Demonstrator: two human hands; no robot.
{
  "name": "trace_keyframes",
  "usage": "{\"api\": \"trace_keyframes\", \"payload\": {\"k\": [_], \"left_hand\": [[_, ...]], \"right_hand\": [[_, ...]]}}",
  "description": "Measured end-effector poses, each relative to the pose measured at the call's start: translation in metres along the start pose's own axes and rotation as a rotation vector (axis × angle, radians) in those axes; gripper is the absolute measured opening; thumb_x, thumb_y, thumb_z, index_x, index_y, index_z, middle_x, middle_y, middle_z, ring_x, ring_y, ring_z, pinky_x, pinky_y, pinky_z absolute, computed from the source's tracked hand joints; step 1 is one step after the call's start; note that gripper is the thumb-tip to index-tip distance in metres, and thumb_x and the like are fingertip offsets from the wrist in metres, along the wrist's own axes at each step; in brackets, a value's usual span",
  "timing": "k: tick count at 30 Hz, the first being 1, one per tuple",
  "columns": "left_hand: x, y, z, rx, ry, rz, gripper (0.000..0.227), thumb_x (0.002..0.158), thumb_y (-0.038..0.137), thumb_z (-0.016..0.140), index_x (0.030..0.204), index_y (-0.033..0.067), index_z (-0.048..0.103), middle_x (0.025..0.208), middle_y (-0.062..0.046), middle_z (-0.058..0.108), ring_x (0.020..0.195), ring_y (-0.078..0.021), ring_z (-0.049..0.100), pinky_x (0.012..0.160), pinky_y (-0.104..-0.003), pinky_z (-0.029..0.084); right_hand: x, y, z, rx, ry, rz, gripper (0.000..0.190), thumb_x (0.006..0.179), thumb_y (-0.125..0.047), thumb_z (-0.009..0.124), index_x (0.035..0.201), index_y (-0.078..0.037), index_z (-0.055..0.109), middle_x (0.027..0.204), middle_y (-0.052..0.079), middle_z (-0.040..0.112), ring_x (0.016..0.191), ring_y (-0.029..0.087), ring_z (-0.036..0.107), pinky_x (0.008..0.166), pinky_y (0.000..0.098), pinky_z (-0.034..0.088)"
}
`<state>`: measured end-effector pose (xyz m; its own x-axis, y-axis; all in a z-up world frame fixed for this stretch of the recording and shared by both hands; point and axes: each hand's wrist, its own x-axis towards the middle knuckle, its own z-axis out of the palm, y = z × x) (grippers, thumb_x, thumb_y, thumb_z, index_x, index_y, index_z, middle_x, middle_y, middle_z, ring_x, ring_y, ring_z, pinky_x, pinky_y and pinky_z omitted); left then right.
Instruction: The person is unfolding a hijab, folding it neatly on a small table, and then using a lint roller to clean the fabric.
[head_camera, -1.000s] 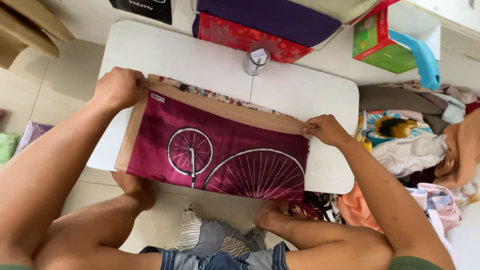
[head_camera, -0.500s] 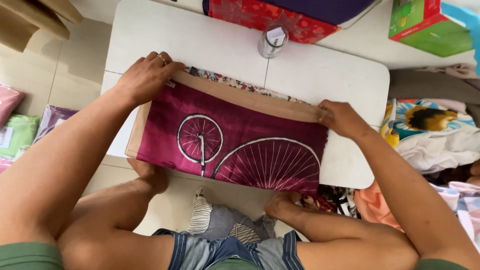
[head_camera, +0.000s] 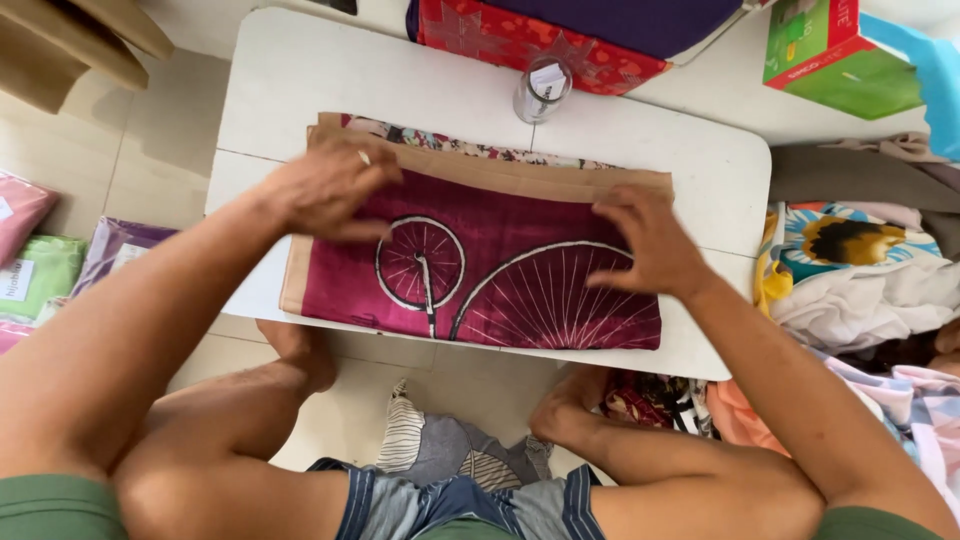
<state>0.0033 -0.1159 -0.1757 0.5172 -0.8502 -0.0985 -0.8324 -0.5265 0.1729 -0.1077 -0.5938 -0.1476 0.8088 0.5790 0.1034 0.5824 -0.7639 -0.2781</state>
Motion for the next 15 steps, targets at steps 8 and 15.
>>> {"api": "trace_keyframes", "payload": {"k": [8,15], "left_hand": [[-0.036,-0.007,0.047,0.029,0.012,-0.023,0.153,0.053,0.109,0.046,0.165,0.0128,0.004,0.171,-0.017,-0.002,0.158,-0.0313,-0.003,0.126,-0.046,-0.007],[-0.006,-0.036,0.08,0.058,-0.083,-0.149,0.168,0.038,0.106,0.069,0.165,0.0252,-0.005,0.173,-0.004,-0.005,0.158,-0.0264,-0.007,0.123,-0.053,-0.001]], "right_hand": [[-0.033,0.005,0.037,-0.189,-0.302,0.074,0.128,0.07,-0.09,0.051,0.166,-0.02,0.004,0.172,0.014,-0.009,0.158,0.039,-0.01,0.125,0.0596,-0.003],[-0.028,0.023,0.031,-0.194,-0.14,0.023,0.127,0.067,-0.089,0.068,0.165,-0.022,0.025,0.171,0.021,0.014,0.157,0.045,0.017,0.12,0.068,0.008]]}}
